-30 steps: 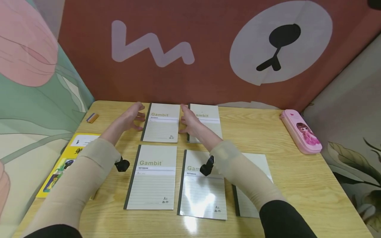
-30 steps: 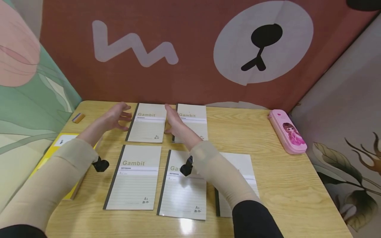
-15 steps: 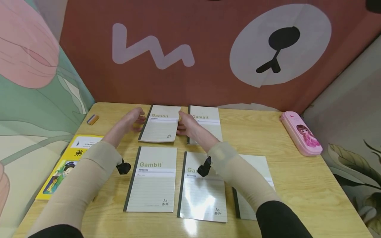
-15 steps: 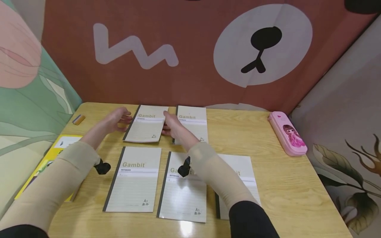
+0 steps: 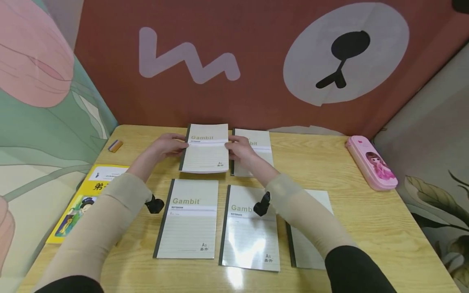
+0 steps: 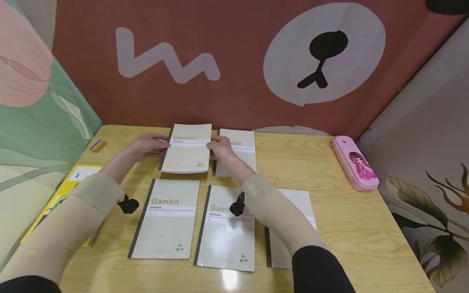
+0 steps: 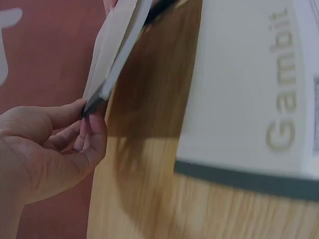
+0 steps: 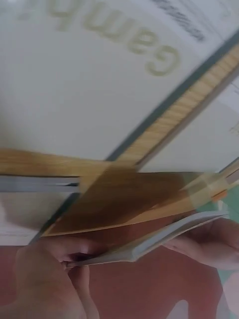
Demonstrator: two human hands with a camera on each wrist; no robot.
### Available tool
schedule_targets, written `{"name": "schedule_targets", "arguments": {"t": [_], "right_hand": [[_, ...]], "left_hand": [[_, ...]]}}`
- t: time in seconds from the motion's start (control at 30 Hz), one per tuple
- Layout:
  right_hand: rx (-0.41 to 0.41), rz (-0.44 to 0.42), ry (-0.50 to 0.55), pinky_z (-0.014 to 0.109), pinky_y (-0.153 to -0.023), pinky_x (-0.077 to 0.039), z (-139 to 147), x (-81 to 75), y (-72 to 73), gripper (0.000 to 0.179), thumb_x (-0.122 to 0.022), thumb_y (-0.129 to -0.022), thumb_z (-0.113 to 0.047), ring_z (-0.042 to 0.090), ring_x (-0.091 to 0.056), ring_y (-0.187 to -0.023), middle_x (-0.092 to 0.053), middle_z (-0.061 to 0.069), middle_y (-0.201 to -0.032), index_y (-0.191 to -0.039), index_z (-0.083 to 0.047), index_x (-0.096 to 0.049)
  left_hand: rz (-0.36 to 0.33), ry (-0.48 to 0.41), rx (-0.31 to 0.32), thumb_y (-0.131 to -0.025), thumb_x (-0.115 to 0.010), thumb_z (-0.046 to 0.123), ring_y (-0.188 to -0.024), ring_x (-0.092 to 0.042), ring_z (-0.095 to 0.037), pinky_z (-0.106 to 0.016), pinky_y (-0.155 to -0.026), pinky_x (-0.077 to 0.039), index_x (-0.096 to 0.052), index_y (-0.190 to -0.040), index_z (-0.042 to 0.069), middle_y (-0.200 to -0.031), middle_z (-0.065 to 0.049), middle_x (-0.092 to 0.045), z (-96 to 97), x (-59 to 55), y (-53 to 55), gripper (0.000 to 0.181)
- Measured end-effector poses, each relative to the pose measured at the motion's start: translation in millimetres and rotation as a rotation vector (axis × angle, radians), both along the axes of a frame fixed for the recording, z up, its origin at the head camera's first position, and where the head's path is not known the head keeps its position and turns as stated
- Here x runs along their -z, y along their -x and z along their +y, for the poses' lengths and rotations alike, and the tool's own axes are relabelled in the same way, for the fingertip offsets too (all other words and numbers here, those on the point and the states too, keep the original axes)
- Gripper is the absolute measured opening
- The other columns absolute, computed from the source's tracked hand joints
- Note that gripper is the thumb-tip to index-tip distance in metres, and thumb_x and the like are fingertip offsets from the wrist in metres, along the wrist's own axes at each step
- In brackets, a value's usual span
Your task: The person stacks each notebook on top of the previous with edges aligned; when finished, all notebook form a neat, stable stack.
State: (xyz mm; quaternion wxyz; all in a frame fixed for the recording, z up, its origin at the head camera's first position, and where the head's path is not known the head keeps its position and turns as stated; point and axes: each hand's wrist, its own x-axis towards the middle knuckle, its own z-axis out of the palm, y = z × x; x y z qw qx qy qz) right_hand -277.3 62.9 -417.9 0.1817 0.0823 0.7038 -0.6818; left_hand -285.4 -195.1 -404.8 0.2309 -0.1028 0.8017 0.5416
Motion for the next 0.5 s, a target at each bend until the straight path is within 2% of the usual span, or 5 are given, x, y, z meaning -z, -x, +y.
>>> {"name": "schedule_targets", "arguments": {"t": [0.1,0.2,0.37,0.5], "right_hand": [[0.010,0.005,-0.034,0.031,-0.084,-0.057,20,-1.8,3.5,0.052,-0.059,-0.103,-0.009,0.010,-0.065,-0.081,-0.068,0.012,-0.115,-0.153,-0.008,-0.047],[0.022,0.018,-0.067,0.034,-0.087,-0.058,41,-2.4,7.9,0.049,-0.060,-0.102,-0.009,0.009,-0.068,-0.082,-0.069,0.014,-0.120,-0.150,-0.009,-0.052],[0.016,0.040,-0.146,0.027,-0.076,-0.060,76,-1.4,14.4,0.049,-0.064,-0.101,-0.013,0.007,-0.069,-0.078,-0.069,0.007,-0.112,-0.150,-0.012,-0.054],[0.003,0.051,-0.236,0.022,-0.075,-0.059,104,-0.6,16.6,0.052,-0.065,-0.101,-0.018,0.005,-0.068,-0.080,-0.069,0.004,-0.113,-0.151,-0.013,-0.053]], "left_hand": [[0.016,-0.041,0.009,-0.103,-0.063,0.018,-0.084,-0.059,-0.008,-0.025,-0.087,-0.056,-0.038,-0.156,0.003,-0.135,-0.015,-0.057,15.8,-1.6,1.2,0.060],[0.034,-0.084,0.005,-0.102,-0.064,0.016,-0.077,-0.060,-0.006,-0.027,-0.088,-0.059,-0.041,-0.155,0.004,-0.133,-0.016,-0.059,35.2,-3.4,2.0,0.059],[0.062,-0.124,0.003,-0.099,-0.067,0.011,-0.080,-0.062,-0.009,-0.038,-0.102,-0.058,-0.045,-0.152,0.006,-0.127,-0.014,-0.060,67.6,-4.0,5.4,0.057],[0.064,-0.131,0.005,-0.098,-0.069,0.009,-0.085,-0.062,-0.012,-0.032,-0.096,-0.060,-0.046,-0.152,0.007,-0.125,-0.014,-0.060,93.0,-2.5,8.0,0.059]]}}
